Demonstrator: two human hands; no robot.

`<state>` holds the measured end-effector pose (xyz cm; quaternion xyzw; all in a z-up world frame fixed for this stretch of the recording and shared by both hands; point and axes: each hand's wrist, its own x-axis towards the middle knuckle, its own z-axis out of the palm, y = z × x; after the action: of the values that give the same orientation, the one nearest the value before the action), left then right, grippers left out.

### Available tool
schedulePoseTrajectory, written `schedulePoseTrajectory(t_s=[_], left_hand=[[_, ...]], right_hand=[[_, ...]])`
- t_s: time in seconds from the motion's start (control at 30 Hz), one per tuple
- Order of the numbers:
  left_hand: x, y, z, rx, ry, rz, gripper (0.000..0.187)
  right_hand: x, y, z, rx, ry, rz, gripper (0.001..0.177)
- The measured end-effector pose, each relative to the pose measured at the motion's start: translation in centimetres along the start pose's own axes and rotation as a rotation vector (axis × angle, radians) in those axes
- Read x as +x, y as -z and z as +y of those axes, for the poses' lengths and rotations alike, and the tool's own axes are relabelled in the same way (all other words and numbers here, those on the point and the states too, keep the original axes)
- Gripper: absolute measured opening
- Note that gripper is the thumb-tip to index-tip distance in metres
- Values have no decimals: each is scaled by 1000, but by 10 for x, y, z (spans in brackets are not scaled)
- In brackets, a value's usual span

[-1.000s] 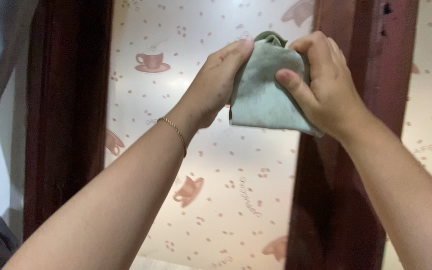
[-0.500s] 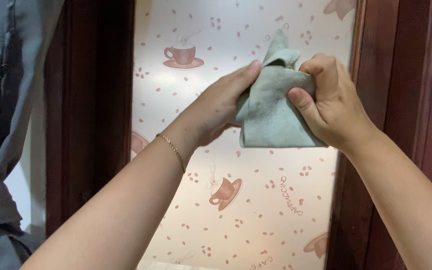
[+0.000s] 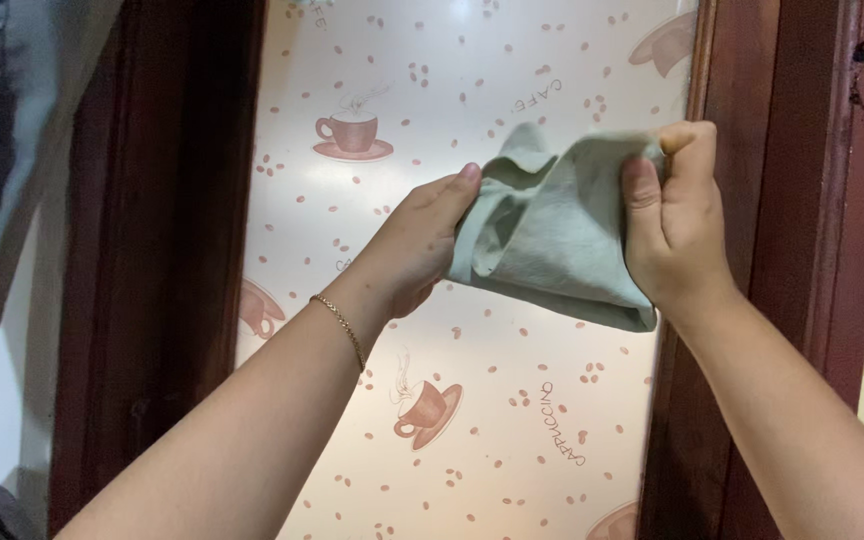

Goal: The person wipes a frosted glass window with a light blue cloth. They fold the cloth multiple times and wipe the surface in various directions, covering the entire visible area of the window.

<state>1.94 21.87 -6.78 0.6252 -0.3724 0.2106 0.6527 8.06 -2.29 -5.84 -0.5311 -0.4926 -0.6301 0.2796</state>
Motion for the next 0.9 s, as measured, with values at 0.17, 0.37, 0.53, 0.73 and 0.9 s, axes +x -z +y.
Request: schedulePoseTrajectory(t_s=[0.17,0.37,0.53,0.73,0.9], left_hand=[[-1,-18,-12,-23,29,77,48],[6,-26,-11,-51,54,148,44],[18,-19,-13,-35,26,308,39],[39,23,-5,192,-93,236,35],[34,66,21,244,-34,387,34]], right_hand=[[-4,0,-9,-307,-49,-191,20],[2,-11,-31,-531,348,-19,21],[10,-24,-63,-112,-80,-238,21],[24,-41,-65,-45,-809,-348,38],[14,-21,-35,353,-970,-95,48]])
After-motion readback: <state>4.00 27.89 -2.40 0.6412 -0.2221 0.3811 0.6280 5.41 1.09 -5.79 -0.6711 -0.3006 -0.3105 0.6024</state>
